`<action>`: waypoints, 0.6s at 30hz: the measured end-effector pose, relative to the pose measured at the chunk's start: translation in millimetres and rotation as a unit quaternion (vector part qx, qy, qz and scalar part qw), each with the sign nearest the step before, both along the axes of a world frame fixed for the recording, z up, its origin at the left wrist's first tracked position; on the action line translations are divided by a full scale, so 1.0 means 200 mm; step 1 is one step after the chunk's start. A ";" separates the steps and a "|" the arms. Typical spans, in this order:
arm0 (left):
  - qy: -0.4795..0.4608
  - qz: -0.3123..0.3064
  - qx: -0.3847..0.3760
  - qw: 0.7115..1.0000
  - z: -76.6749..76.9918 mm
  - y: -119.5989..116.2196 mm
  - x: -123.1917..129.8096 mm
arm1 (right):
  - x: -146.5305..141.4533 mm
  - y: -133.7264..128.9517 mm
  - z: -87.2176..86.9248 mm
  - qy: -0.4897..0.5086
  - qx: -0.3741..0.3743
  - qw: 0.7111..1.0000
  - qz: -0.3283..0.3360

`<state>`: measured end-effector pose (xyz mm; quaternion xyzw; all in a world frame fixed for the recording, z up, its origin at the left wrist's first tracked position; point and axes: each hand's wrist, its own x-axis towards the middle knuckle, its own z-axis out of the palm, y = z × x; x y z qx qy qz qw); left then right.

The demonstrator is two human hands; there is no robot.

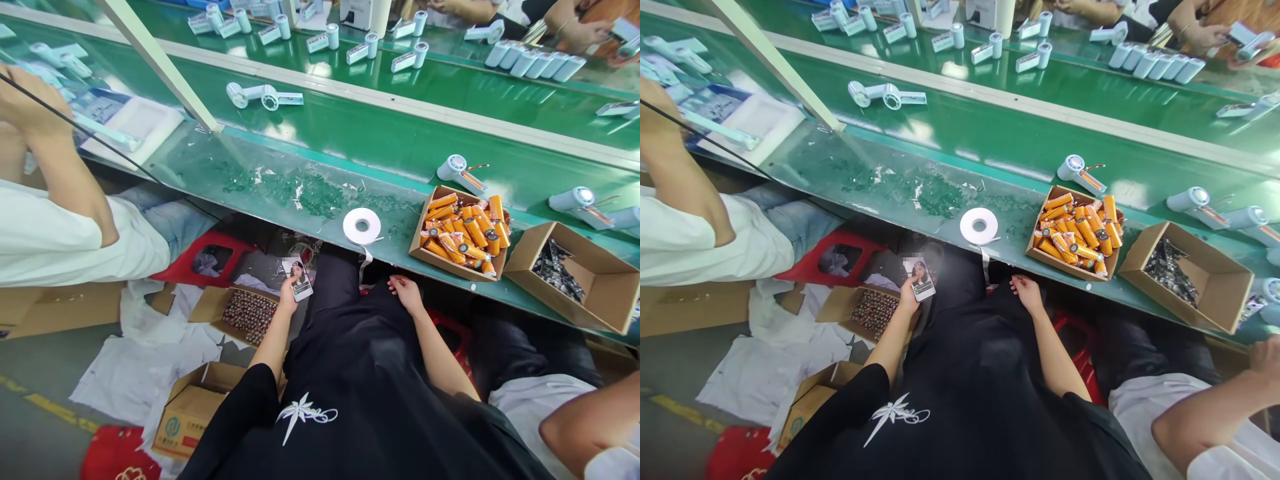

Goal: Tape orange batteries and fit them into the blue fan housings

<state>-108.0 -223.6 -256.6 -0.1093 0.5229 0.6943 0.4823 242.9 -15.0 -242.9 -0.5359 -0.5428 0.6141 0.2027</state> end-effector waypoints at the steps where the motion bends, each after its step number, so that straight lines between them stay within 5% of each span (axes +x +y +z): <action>1: -0.001 -0.002 -0.001 1.000 0.00 0.00 0.00 | 0.00 0.00 0.00 0.000 0.000 1.000 0.000; 18: 0.054 -0.034 -0.039 0.997 0.00 -0.03 0.02 | 0.00 0.01 -0.01 -0.001 -0.002 1.000 -0.002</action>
